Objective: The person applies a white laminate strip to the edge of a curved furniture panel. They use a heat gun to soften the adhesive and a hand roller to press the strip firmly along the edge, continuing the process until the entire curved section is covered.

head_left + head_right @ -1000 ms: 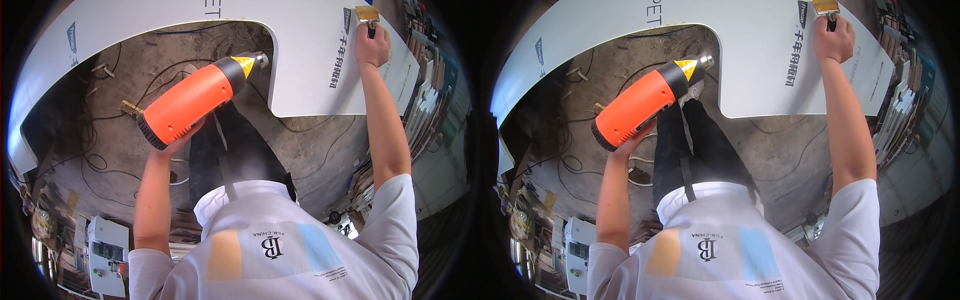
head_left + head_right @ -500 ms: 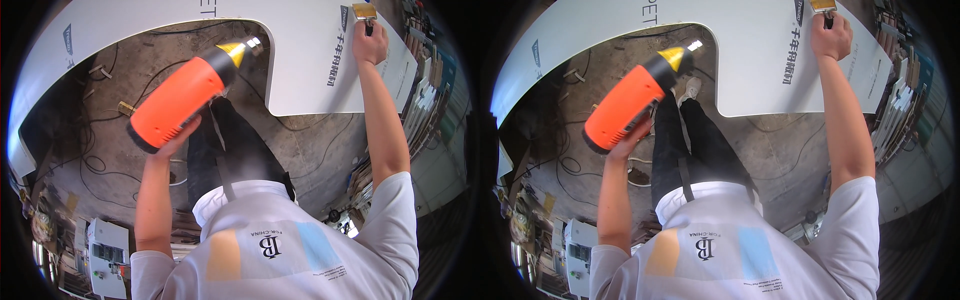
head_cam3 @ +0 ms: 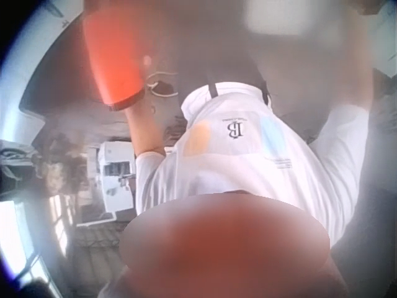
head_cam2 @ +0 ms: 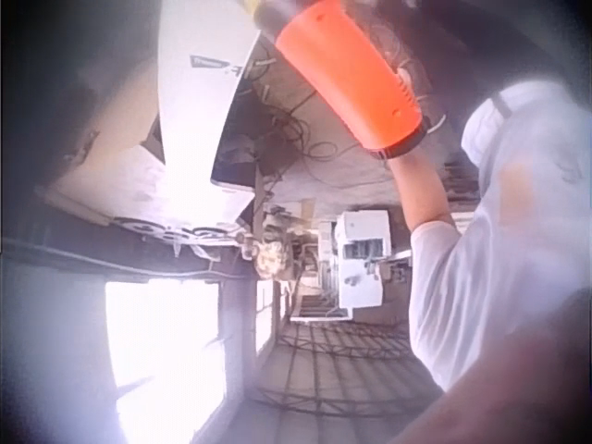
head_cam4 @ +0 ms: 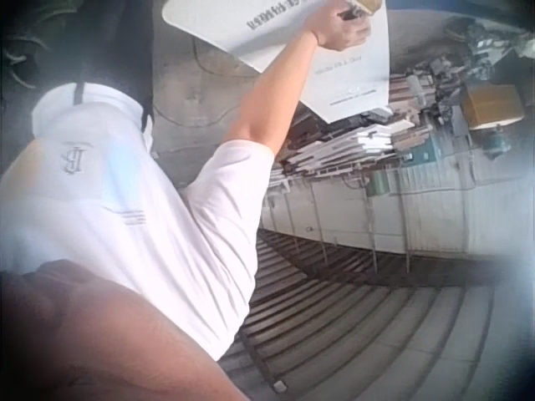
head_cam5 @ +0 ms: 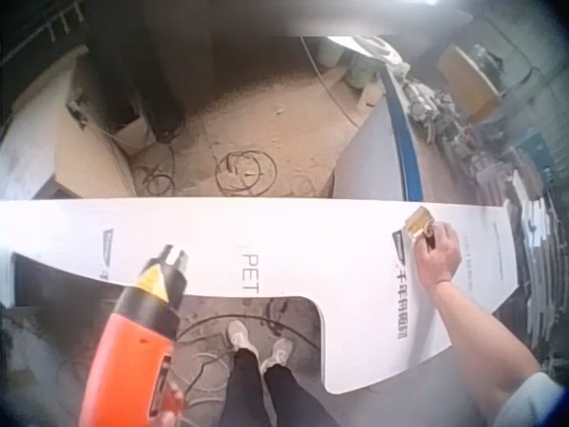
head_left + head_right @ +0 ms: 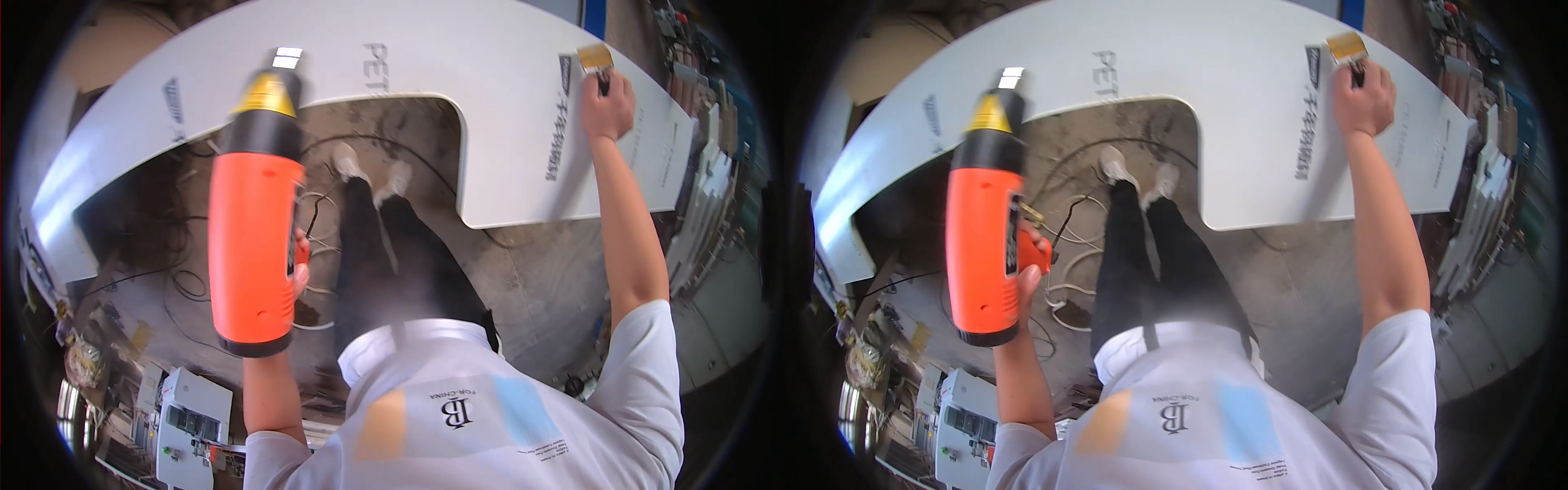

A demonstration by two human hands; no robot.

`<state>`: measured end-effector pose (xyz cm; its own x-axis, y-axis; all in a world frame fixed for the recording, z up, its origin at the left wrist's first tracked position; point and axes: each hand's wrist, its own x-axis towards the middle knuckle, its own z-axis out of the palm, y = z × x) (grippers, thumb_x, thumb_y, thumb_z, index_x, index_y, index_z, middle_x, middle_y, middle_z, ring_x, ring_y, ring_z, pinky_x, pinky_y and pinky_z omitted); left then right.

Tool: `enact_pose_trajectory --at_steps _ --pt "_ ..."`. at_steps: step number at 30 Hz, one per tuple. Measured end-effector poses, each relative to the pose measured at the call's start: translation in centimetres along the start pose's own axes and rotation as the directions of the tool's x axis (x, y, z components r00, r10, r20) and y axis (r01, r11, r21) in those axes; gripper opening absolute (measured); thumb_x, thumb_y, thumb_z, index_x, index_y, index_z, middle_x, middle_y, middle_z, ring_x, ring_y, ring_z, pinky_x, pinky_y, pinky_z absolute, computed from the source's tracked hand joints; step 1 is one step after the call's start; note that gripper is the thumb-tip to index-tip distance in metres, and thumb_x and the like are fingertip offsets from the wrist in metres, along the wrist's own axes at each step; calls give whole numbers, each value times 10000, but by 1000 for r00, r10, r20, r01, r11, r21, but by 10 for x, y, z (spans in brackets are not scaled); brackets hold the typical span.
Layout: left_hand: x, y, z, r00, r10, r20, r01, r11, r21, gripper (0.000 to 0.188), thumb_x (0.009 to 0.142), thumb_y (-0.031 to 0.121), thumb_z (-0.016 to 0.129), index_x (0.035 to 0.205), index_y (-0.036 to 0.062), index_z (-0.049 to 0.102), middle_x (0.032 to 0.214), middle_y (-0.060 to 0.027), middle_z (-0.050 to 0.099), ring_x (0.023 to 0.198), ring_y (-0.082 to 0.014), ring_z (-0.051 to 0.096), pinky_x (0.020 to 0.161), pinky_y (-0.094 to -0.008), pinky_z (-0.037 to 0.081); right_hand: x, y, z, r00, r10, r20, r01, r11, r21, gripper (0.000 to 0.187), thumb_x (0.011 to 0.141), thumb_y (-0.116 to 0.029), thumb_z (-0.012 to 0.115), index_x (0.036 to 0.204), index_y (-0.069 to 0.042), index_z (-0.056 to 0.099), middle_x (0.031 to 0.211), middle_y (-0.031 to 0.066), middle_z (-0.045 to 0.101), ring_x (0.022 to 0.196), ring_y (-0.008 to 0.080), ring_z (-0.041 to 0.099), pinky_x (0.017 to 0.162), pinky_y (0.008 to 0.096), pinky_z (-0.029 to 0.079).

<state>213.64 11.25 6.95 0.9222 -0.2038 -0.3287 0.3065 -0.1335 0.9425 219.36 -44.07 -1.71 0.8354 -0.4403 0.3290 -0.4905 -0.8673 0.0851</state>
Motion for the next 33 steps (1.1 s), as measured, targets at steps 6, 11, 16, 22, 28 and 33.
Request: enact_pose_trajectory --at_steps 6,11,16,22,28,33 --pt "60 -12 -81 962 166 -216 -75 924 374 636 932 -19 685 1501 8 402 1297 -101 558 1115 -147 550 984 -330 469 -7 2 5 1000 -7 12 7 1000 -1 340 897 -404 648 1171 -203 663 1230 7 667 1156 281 613 944 431 530" --pt "141 9 -95 914 285 -289 63 603 795 701 920 169 707 1539 96 387 1360 -192 542 1232 -399 570 1013 -450 482 -9 10 4 999 -15 -29 15 1000 12 328 906 -370 647 1180 -191 654 1243 -4 664 1146 272 616 940 422 537" --pt "154 2 -122 916 277 -291 117 510 852 663 907 209 720 1507 127 449 1279 -166 583 1153 -397 601 948 -490 503 -6 -2 -6 1000 11 -1 -11 1000 22 316 907 -346 650 1172 -175 652 1242 -17 663 1146 259 617 931 417 542" --pt "153 -10 -159 884 432 -179 39 313 949 672 843 147 743 1468 77 506 1255 -159 618 1201 -368 582 1018 -472 460 -7 -5 -6 1000 -16 11 16 1000 18 307 903 -340 658 1161 -173 652 1234 -23 665 1124 259 622 911 417 547" --pt "156 -6 -156 856 497 -140 2 268 964 689 848 177 755 1463 36 479 1421 -213 554 1315 -401 531 1117 -479 412 -5 -2 -9 998 -51 -44 53 997 57 291 898 -324 680 1140 -163 676 1194 0 687 1091 276 634 916 406 537" --pt "114 22 -83 697 680 -227 9 308 951 548 862 78 709 1376 -6 538 1350 -191 590 1223 -345 582 1088 -439 431 -7 -9 -25 998 -23 -61 42 947 317 224 916 -268 729 1076 -114 702 1130 63 705 1056 294 648 919 391 520"
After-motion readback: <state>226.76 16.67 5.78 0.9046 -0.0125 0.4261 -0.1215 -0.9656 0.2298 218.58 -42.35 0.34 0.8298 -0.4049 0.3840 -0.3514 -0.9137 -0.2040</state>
